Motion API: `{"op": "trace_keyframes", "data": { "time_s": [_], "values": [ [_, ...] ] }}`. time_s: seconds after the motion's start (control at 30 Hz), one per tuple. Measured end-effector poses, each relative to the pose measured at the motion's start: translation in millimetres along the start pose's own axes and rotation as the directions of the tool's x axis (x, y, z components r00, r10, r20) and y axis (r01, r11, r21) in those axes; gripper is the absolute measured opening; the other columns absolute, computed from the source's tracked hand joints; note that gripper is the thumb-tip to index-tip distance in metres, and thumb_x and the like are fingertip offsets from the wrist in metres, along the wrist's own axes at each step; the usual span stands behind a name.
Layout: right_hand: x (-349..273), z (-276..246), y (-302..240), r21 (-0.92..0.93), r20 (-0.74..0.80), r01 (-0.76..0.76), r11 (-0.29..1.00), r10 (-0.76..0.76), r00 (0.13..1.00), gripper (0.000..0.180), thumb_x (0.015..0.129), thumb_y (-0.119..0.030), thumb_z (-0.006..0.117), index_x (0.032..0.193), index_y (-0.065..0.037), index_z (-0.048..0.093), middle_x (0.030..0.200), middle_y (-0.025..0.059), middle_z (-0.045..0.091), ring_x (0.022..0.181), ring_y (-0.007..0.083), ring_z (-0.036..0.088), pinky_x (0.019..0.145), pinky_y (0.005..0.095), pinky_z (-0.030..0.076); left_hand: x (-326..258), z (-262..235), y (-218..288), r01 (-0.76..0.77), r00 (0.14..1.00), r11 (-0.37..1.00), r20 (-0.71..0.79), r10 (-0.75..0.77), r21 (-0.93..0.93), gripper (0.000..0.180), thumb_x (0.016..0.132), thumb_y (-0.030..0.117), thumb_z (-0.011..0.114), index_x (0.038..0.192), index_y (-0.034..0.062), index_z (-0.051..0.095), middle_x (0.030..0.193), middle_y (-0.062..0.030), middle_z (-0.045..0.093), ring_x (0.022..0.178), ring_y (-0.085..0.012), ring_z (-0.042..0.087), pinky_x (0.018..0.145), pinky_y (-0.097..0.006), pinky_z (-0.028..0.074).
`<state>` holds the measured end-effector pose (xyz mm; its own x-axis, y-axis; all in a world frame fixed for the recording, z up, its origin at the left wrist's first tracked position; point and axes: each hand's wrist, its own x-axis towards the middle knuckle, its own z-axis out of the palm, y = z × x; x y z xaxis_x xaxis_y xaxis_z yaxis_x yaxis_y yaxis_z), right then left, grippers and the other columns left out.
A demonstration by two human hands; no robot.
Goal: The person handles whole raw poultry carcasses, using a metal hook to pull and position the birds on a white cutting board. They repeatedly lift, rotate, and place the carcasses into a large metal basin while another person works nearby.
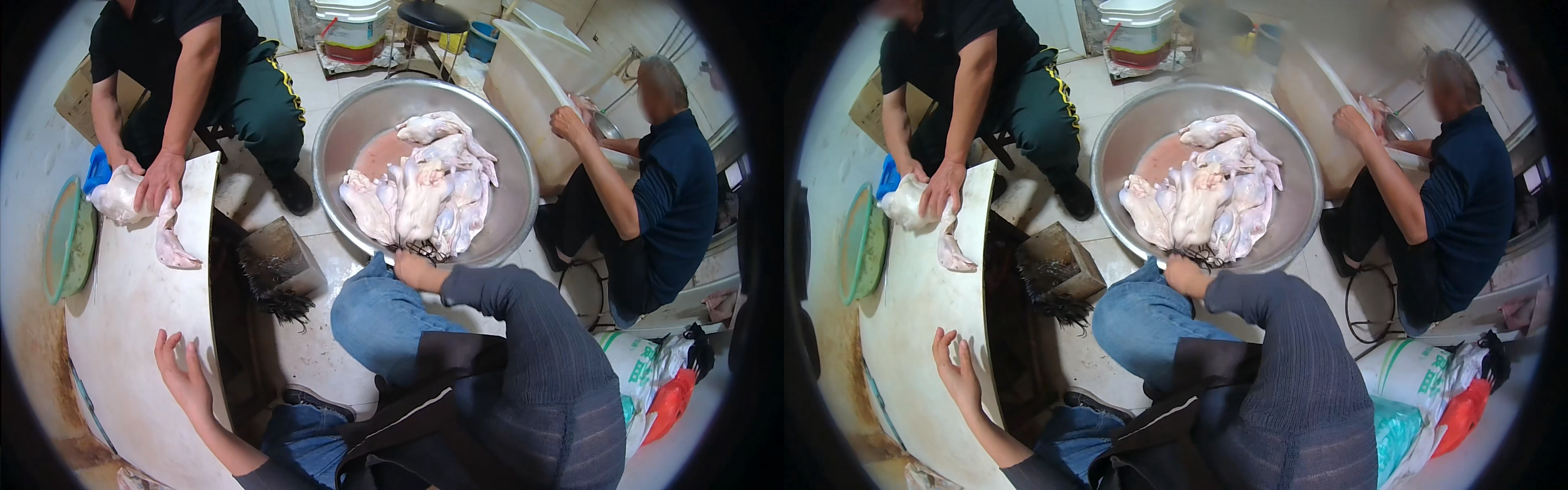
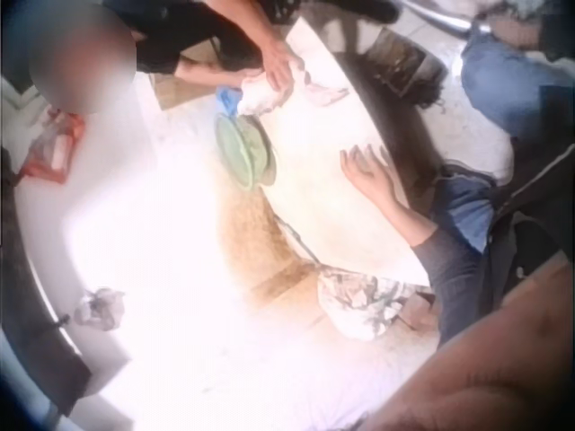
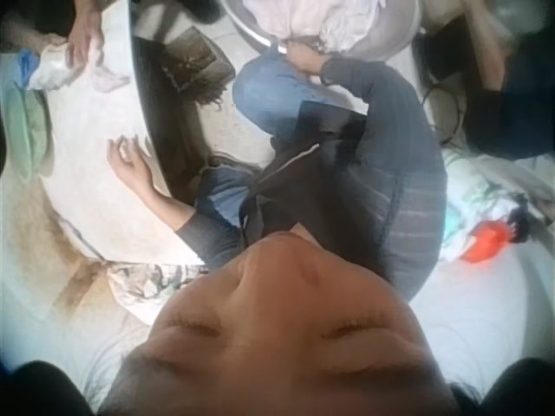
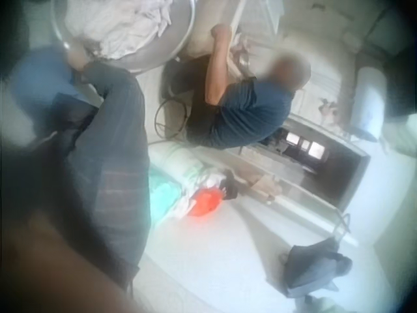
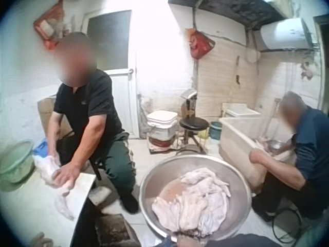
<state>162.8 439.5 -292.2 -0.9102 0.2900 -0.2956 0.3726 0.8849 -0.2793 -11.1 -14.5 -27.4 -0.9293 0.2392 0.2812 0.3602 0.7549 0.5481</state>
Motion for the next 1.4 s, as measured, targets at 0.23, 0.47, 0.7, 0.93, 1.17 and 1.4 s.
{"op": "trace_keyframes", "data": {
  "time_s": [0.23, 0.47, 0.7, 0.93, 1.17, 1.4],
  "values": [
    [-101, 42, 13, 0.299, -0.166, 0.052, 0.953, -0.002, 0.986, 0.073, 0.097, -0.009, 0.051, 0.153, 0.016, 0.011, 0.136, 0.0378, 0.043, 0.117, 0.0496, 0.055, 0.098, 0.0463, 0.051, 0, 8, 4, -0.035, 0.999, 0.999, 0.024, 0.035, 0.007, 0.026, 0.099, 0.014, 0.062, 0.12, -0.0004, 0.064, 0.15, -0.0211, 0.047, 0.139, -0.0381, 0.046, 0.115, -0.046, 0.036],
    [-120, 58, 19, 0.355, -0.277, -0.082, 0.931, 0.188, 0.942, 0.061, 0.091, -0.01, 0.064, 0.144, 0.004, 0.041, 0.126, 0.0298, 0.052, 0.111, 0.0496, 0.057, 0.092, 0.0509, 0.05, -9, 0, -1, 0.007, 1.0, 0.999, 0.024, -0.007, 0.031, 0.025, 0.098, 0.012, 0.064, 0.121, 0.0019, 0.064, 0.151, -0.0209, 0.047, 0.141, -0.0353, 0.045, 0.116, -0.044, 0.035],
    [21, -61, -62, 0.482, -0.53, 0.248, 0.84, 0.055, 0.846, 0.02, 0.095, -0.006, 0.06, 0.112, 0.0, 0.067, 0.103, 0.0206, 0.066, 0.094, 0.0399, 0.066, 0.084, 0.0448, 0.052, -4, -3, 11, 0.024, 0.999, 0.998, 0.028, -0.026, 0.061, 0.026, 0.095, 0.012, 0.066, 0.12, 0.0037, 0.066, 0.15, -0.021, 0.048, 0.138, -0.0392, 0.046, 0.112, -0.043, 0.04],
    [178, -48, -231, 0.245, -0.005, 0.545, 0.802, -0.561, 0.828, 0.022, 0.089, -0.015, 0.065, 0.104, -0.001, 0.073, 0.105, 0.0257, 0.07, 0.097, 0.0423, 0.069, 0.086, 0.0472, 0.055, 0, -6, 18, 0.037, 0.998, 0.998, 0.053, -0.041, 0.059, 0.027, 0.093, 0.012, 0.067, 0.119, 0.0027, 0.065, 0.149, -0.0216, 0.048, 0.138, -0.0401, 0.045, 0.113, -0.044, 0.039],
    [254, 69, -250, -0.121, 0.241, 0.524, 0.843, -0.487, 0.84, 0.023, 0.08, -0.01, 0.068, 0.1, -0.003, 0.076, 0.106, 0.0228, 0.073, 0.101, 0.0389, 0.072, 0.087, 0.045, 0.058, 4, -17, 20, 0.055, 0.998, 0.998, 0.021, -0.056, 0.034, 0.028, 0.092, 0.009, 0.069, 0.119, 0.0027, 0.065, 0.148, -0.02, 0.048, 0.138, -0.0388, 0.044, 0.113, -0.044, 0.039],
    [228, 35, -254, 0.001, 0.13, 0.419, 0.908, -0.415, 0.9, 0.023, 0.085, -0.013, 0.062, 0.099, -0.001, 0.076, 0.102, 0.0247, 0.073, 0.1, 0.0398, 0.072, 0.087, 0.046, 0.058, -1, -11, 27, -0.018, 1.0, 0.999, -0.004, 0.018, -0.043, 0.02, 0.09, 0.006, 0.068, 0.11, 0.0021, 0.068, 0.123, -0.0163, 0.063, 0.12, -0.0354, 0.056, 0.103, -0.042, 0.045]
  ]
}}
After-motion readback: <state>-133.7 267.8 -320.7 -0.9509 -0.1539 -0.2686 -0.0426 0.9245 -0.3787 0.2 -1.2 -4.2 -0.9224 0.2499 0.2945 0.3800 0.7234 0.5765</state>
